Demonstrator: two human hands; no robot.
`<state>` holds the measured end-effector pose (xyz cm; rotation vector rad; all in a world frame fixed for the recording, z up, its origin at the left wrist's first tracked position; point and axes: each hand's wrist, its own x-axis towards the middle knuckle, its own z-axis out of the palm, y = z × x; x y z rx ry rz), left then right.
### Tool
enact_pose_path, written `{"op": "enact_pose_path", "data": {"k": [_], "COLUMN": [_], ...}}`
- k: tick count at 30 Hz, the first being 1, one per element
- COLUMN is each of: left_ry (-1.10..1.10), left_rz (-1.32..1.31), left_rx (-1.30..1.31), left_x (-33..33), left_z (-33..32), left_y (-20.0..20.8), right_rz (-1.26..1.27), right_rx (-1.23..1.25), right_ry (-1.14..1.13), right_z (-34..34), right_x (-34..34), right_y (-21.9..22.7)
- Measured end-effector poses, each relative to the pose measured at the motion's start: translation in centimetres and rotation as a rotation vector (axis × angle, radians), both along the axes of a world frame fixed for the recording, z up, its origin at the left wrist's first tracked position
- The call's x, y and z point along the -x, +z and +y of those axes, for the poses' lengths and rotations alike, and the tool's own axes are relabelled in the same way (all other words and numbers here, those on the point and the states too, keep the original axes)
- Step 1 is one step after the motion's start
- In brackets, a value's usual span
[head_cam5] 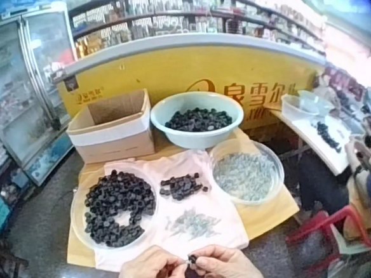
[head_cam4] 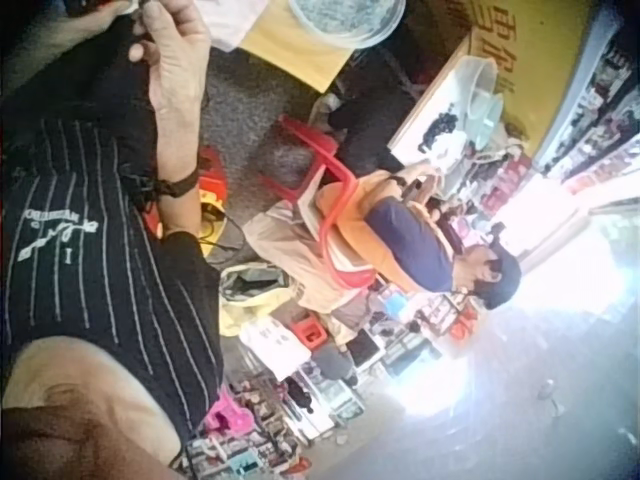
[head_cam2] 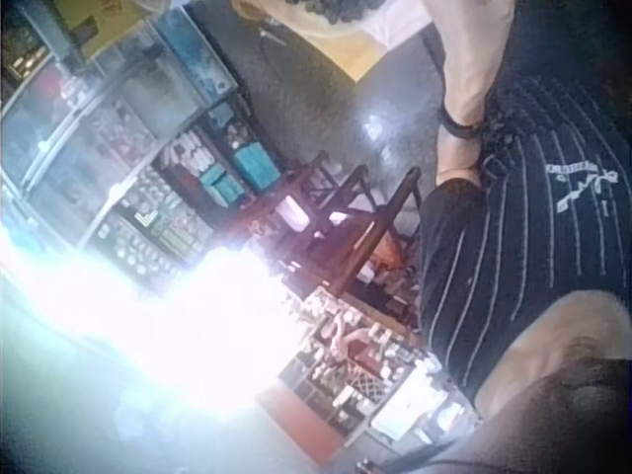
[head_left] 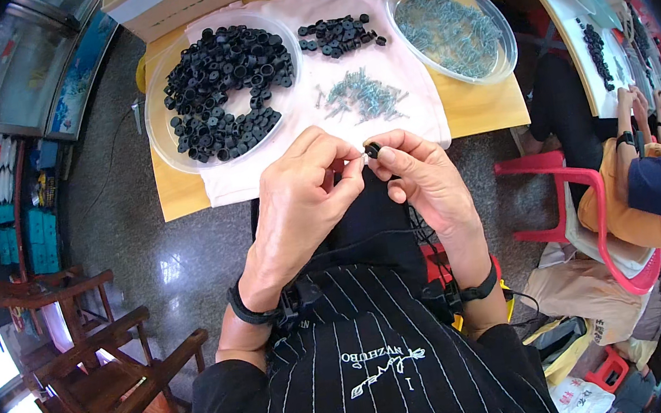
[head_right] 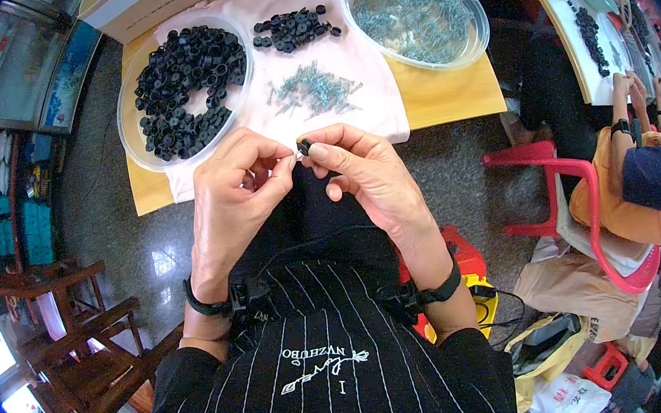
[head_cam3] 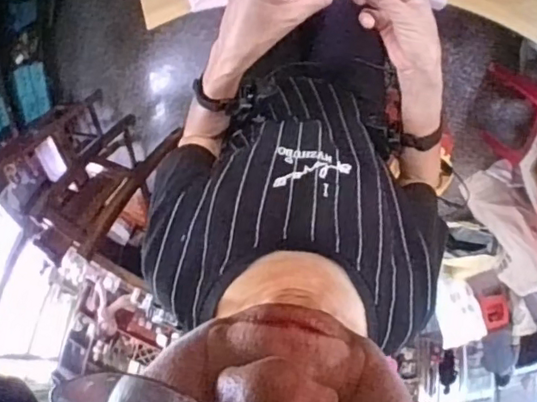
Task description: Manually assembling small black plastic components and metal clips.
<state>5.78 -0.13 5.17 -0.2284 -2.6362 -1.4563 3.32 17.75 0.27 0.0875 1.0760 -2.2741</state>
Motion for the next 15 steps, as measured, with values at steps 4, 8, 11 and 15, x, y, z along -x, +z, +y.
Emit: {"op": "enact_pose_path", "data": {"k": [4, 8, 11, 15], "left_ry": [-0.007, -0.029, -0.042, -0.056], "left_rz": [0.08, 0.108, 0.052, -0.046], "left_rx": [0.146, 0.315, 0.175, -0.121], "left_x": [0.0, -0.2, -0.1, 0.3], "left_z": [-0.1, 0.0, -0.2, -0.8], "left_y": [-0.3, 0.0, -0.2, -1.4], "right_rz": [0.173, 0.314, 0.298, 0.223], "right_rx": [-0.129, -0.309, -0.268, -0.14], "right_ry": [-0.041, -0.104, -0.124, -0.153], "right_z": [-0.4, -1.2, -1.2, -0.9], "right_x": [-0.4, -1.2, -1.6, -1.1], "right_y": [-0.1, 0.7, 0.6, -0.6]}}
